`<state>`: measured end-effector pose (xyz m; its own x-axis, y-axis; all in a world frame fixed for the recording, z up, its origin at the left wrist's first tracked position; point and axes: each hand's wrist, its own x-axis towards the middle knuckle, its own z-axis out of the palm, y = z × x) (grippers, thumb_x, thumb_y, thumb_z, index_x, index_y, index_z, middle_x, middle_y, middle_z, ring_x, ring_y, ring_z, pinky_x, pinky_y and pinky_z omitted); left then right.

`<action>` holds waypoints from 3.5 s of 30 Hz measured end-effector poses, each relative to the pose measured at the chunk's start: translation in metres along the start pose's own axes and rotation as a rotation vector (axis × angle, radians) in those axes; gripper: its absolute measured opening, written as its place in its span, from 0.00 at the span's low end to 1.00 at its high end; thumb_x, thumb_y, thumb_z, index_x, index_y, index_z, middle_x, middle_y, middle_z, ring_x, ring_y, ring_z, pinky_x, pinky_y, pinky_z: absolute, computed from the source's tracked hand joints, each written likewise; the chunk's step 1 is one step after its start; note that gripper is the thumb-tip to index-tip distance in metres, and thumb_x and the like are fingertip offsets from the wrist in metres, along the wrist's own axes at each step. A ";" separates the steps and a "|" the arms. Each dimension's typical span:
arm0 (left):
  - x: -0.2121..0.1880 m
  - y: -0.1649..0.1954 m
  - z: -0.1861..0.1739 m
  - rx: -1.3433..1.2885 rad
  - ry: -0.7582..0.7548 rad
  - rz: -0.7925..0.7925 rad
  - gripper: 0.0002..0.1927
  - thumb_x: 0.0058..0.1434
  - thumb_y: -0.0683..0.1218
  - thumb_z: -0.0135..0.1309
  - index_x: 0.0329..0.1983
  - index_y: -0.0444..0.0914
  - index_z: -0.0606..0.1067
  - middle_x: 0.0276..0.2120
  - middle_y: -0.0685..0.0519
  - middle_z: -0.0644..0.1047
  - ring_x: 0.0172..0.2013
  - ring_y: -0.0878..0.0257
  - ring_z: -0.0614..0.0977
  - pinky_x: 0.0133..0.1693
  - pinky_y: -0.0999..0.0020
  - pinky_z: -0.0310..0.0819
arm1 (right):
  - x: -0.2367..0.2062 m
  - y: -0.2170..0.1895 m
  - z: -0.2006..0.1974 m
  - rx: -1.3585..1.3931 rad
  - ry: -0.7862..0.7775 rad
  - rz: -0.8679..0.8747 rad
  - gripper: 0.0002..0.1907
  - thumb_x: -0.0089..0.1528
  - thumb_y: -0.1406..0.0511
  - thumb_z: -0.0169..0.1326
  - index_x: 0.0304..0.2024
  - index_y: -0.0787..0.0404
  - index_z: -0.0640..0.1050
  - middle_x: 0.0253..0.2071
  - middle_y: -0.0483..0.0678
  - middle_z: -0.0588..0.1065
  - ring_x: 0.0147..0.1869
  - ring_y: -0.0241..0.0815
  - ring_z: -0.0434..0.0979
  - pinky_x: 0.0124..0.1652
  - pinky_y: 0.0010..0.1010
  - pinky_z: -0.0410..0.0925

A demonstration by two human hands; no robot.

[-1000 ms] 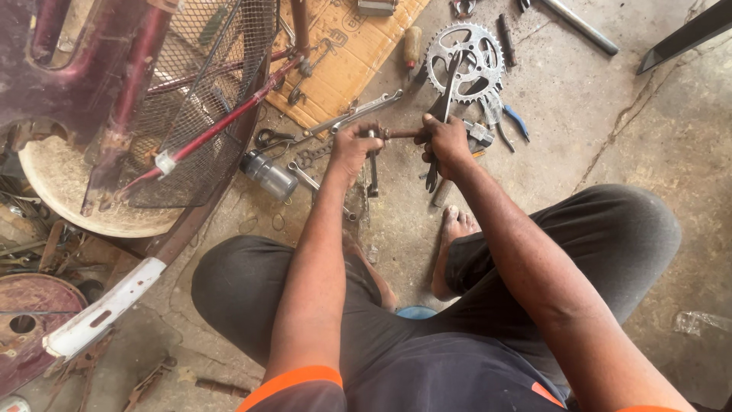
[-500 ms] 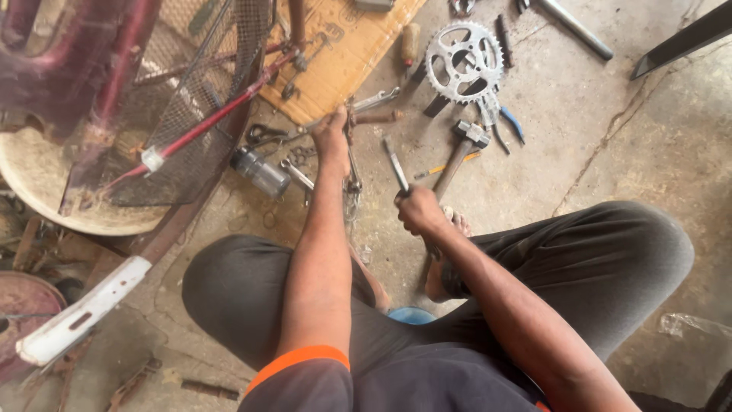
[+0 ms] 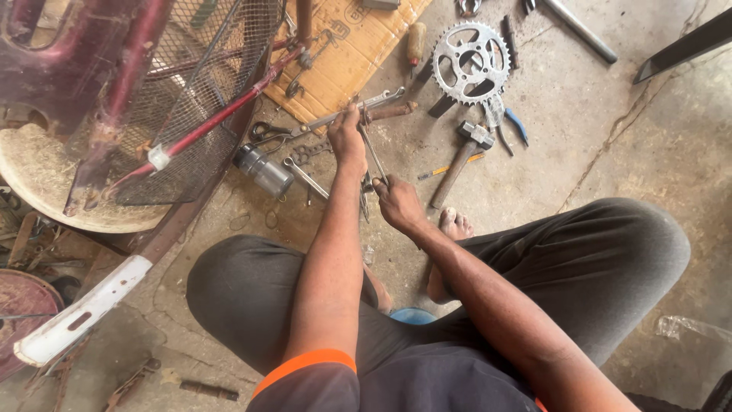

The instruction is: The person sits on the floor and uses a hammer and wrench to repair a bicycle chain. They repeatedly strike the chain links with the hammer while holding them with the wrench, attempting to adjust or fix the chain.

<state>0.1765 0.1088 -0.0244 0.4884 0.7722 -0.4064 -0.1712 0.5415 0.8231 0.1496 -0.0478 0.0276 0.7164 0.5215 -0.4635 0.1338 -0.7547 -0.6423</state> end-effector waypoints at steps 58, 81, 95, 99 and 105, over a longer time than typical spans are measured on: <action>-0.035 -0.022 -0.026 0.241 -0.126 0.196 0.31 0.72 0.66 0.43 0.39 0.35 0.81 0.27 0.57 0.76 0.29 0.70 0.74 0.32 0.71 0.68 | 0.022 0.007 0.017 0.080 0.281 -0.316 0.12 0.66 0.61 0.51 0.49 0.60 0.76 0.33 0.67 0.78 0.39 0.69 0.78 0.38 0.55 0.70; -0.037 -0.021 -0.029 0.423 -0.252 0.130 0.24 0.54 0.62 0.64 0.34 0.36 0.79 0.25 0.58 0.77 0.27 0.67 0.75 0.31 0.69 0.70 | 0.044 0.006 0.015 0.321 -0.080 -0.005 0.23 0.59 0.63 0.55 0.53 0.70 0.74 0.42 0.61 0.81 0.46 0.53 0.83 0.48 0.43 0.75; -0.030 -0.034 -0.028 0.550 -0.238 0.085 0.15 0.48 0.53 0.61 0.28 0.35 0.78 0.22 0.56 0.78 0.25 0.65 0.77 0.30 0.66 0.72 | 0.055 0.020 0.013 0.332 -0.141 0.039 0.28 0.59 0.61 0.51 0.61 0.66 0.69 0.42 0.59 0.80 0.45 0.48 0.81 0.47 0.40 0.72; -0.034 -0.028 -0.025 0.590 -0.209 0.149 0.14 0.48 0.52 0.61 0.28 0.37 0.77 0.22 0.56 0.77 0.25 0.66 0.76 0.31 0.68 0.72 | 0.056 0.018 0.014 0.257 -0.119 0.068 0.26 0.61 0.60 0.50 0.59 0.68 0.72 0.42 0.60 0.80 0.47 0.50 0.81 0.49 0.43 0.72; -0.038 -0.017 -0.019 0.619 -0.193 0.095 0.11 0.47 0.50 0.60 0.27 0.38 0.78 0.22 0.56 0.77 0.25 0.66 0.77 0.30 0.68 0.71 | 0.051 0.006 0.010 0.264 -0.115 0.085 0.26 0.62 0.60 0.49 0.59 0.68 0.72 0.45 0.60 0.79 0.50 0.50 0.80 0.53 0.44 0.70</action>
<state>0.1444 0.0773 -0.0305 0.6499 0.7026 -0.2896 0.2746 0.1383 0.9516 0.1801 -0.0222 -0.0061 0.6333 0.5137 -0.5788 -0.1165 -0.6761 -0.7275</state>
